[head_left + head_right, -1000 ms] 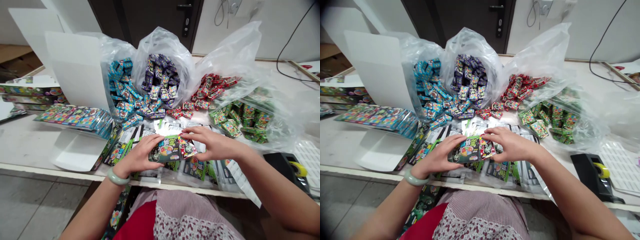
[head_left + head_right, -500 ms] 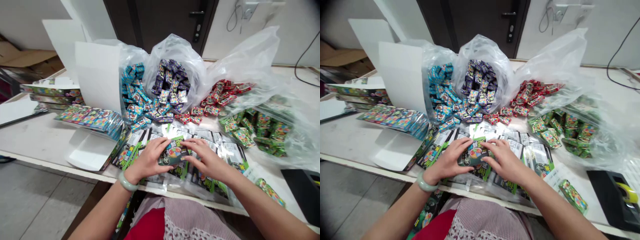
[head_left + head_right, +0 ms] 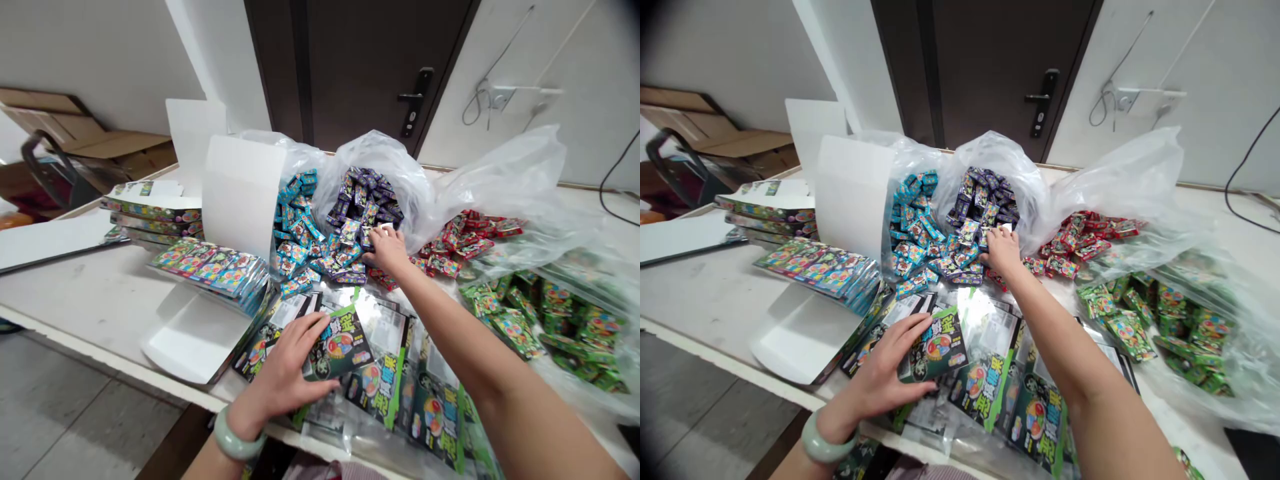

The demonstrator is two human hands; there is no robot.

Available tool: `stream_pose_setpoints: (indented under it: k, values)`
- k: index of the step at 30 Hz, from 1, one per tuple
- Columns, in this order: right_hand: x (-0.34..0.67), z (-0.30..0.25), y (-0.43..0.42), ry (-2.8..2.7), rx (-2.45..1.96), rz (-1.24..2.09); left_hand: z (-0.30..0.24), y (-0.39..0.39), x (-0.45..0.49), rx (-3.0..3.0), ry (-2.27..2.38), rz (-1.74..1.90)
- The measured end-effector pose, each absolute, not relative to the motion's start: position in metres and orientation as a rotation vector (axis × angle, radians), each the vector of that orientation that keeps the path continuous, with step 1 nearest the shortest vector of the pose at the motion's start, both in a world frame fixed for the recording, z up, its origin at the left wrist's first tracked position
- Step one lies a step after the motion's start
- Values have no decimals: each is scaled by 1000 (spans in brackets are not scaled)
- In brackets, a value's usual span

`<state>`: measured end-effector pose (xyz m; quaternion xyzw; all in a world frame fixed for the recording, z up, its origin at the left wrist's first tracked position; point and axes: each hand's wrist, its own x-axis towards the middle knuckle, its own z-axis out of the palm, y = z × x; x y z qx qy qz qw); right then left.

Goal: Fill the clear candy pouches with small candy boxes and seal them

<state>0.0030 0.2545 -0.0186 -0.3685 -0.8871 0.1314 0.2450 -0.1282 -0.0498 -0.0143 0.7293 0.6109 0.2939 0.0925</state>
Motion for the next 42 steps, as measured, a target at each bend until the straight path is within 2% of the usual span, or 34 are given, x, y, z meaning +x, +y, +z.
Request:
stream_pose_setpoints:
  k: [6, 14, 18, 22, 28, 31, 36, 42]
  values:
    - [14, -21, 248, -2358, -991, 481, -21, -50, -139, 2147, 1853, 887]
    - [95, -28, 199, -2236, -1067, 982, -25, -51, -139, 2147, 1869, 872]
    - [130, -39, 174, -2294, -1091, 1085, -24, -47, -130, 2184, 1818, 816]
    - [154, -42, 152, -2334, -1094, 990, -21, -44, -121, 2205, 1758, 769]
    - [176, -48, 129, -2750, -943, 689, -20, -39, -115, 2253, 1703, 723]
    - [172, -47, 125, -2701, -962, 598, -21, -36, -110, 2231, 1680, 692]
    - [167, -8, 115, -2491, -851, 525, -19, -35, -108, 2214, 1689, 695]
    - [159, 36, 96, -2871, -620, 386, -16, -35, -105, 2247, 1668, 733]
